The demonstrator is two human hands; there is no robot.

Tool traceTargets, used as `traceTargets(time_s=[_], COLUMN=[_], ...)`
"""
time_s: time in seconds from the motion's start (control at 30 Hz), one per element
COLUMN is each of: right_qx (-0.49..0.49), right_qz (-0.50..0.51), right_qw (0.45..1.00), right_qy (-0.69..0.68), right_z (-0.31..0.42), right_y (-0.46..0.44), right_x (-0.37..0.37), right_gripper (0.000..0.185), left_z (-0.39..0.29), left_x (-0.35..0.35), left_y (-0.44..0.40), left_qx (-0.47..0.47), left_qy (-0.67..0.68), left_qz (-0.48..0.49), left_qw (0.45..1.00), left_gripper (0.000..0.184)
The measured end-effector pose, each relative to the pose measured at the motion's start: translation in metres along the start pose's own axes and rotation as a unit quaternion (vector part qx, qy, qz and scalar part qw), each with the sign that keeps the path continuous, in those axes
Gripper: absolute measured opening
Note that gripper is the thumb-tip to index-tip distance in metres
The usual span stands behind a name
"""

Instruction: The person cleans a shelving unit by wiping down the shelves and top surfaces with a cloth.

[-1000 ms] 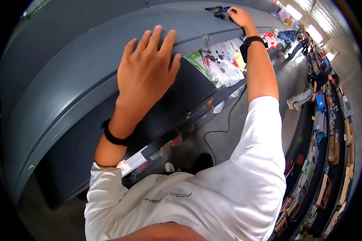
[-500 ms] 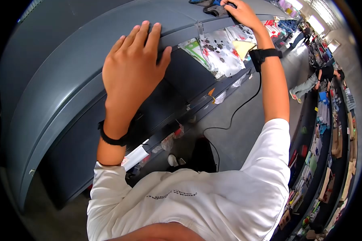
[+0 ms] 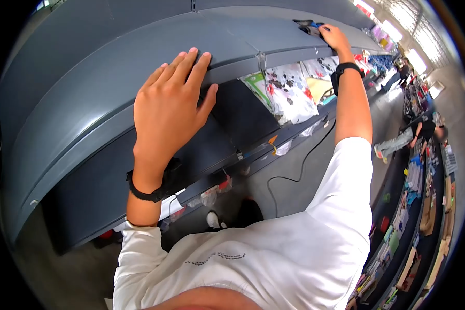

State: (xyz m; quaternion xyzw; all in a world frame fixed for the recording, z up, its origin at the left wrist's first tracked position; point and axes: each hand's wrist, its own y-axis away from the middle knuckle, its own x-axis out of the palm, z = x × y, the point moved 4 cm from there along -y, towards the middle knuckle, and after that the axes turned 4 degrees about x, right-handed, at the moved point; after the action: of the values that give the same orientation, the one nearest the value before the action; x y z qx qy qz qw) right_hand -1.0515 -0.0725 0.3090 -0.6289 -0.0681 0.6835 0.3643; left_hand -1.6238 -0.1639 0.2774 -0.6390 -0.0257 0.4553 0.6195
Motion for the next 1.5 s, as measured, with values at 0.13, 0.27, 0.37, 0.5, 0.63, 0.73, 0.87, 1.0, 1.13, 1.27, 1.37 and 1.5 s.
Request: traceTargets(time_s=[0.13,0.27,0.37,0.5,0.63,0.73,0.87,1.0,1.13,1.27,1.37,1.5], right_qx=[0.039,0.011,-0.065,-0.213,-0.226,-0.248,-0.225,-0.175,-0.135,-0.203,-0.238,-0.331], right_qz=[-0.008,0.064,0.099,-0.018,0.097,0.126,0.130,0.088,0.112,0.163,0.211,0.265], right_qw=[0.999,0.998,0.991,0.968,0.950,0.936,0.930,0.961,0.975,0.962,0.944,0.905], right_qy=[0.019,0.023,-0.065,-0.130,-0.190,-0.218,-0.259,-0.196,-0.133,-0.085,-0.088,-0.037], right_z=[-0.020,-0.002,0.080,0.144,0.072,0.032,-0.094,-0.133,-0.104,-0.046,0.017,0.114], right_y=[-0.013,-0.011,0.052,0.102,0.059,0.022,-0.053,-0.080,-0.072,-0.011,0.028,0.066], right_x=[-0.002,-0.003,-0.036,-0.043,-0.039,-0.027,0.013,0.022,0.021,-0.016,-0.039,-0.056], right_gripper=[0.039,0.040,0.048,0.051,0.046,0.041,0.051,0.050,0.052,0.061,0.061,0.059], left_z=[-0.001,-0.011,-0.038,-0.068,-0.086,-0.083,-0.084,-0.088,-0.092,-0.070,-0.032,0.026], left_x=[-0.001,0.006,0.026,0.062,0.097,0.092,0.097,0.102,0.090,0.050,0.020,-0.019], left_y=[-0.004,-0.014,-0.051,-0.085,-0.108,-0.094,-0.099,-0.104,-0.089,-0.087,-0.067,-0.021], left_qx=[-0.003,-0.047,-0.058,-0.082,-0.122,-0.156,-0.198,-0.191,-0.186,-0.123,-0.199,-0.236], left_qy=[0.000,0.016,0.021,0.080,-0.035,-0.112,-0.063,-0.109,-0.126,-0.155,-0.170,-0.195], left_qz=[-0.004,0.007,-0.026,-0.035,0.049,0.063,0.111,0.099,0.049,0.074,0.109,0.136], left_qw=[1.000,0.999,0.998,0.993,0.991,0.979,0.972,0.971,0.973,0.978,0.959,0.942], left_gripper=[0.040,0.041,0.040,0.039,0.038,0.038,0.036,0.034,0.034,0.027,0.033,0.038])
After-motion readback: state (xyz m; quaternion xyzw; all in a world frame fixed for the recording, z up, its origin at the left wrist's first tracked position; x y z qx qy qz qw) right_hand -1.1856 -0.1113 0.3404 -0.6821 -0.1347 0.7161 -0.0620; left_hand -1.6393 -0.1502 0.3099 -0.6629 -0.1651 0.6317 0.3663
